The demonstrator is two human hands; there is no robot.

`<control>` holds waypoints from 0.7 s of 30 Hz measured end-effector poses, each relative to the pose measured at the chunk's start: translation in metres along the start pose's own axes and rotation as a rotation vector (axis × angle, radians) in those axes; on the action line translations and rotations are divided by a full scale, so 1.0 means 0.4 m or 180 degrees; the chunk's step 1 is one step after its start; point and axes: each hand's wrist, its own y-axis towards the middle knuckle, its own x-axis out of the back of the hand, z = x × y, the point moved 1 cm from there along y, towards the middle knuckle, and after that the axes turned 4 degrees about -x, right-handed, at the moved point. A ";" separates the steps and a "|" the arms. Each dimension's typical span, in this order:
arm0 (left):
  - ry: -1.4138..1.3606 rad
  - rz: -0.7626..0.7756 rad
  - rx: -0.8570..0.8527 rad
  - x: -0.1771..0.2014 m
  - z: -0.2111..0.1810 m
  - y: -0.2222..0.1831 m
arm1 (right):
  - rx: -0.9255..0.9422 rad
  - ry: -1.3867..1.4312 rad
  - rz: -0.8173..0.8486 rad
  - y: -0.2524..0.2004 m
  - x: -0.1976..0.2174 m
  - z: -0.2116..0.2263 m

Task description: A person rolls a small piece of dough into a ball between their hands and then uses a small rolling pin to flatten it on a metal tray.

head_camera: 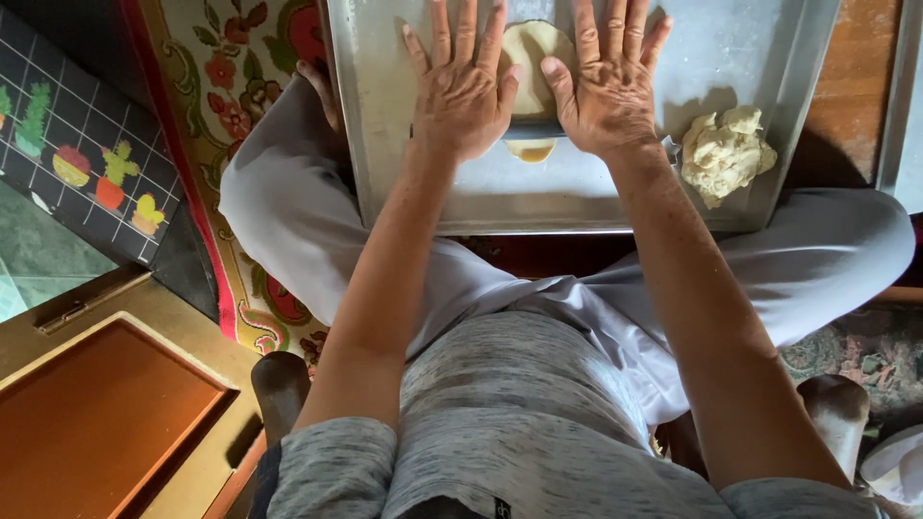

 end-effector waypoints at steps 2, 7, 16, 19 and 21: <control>0.0013 0.0001 -0.0004 0.009 0.002 0.010 | 0.0036 0.0031 -0.0042 0.010 0.007 0.001; 0.0066 0.0000 -0.0003 0.026 0.006 0.035 | 0.0198 0.0118 -0.0411 0.030 0.038 0.020; -0.0221 -0.0442 -0.0141 0.037 0.015 0.034 | 0.0117 -0.0090 -0.0403 0.044 0.027 -0.002; 0.0009 -0.1106 -0.0362 0.073 0.010 -0.021 | 0.0320 -0.0271 -0.0966 0.025 0.000 -0.047; 0.0094 -0.1201 -0.0372 0.056 -0.002 -0.081 | 0.0314 -0.0076 -0.1094 -0.043 0.043 0.003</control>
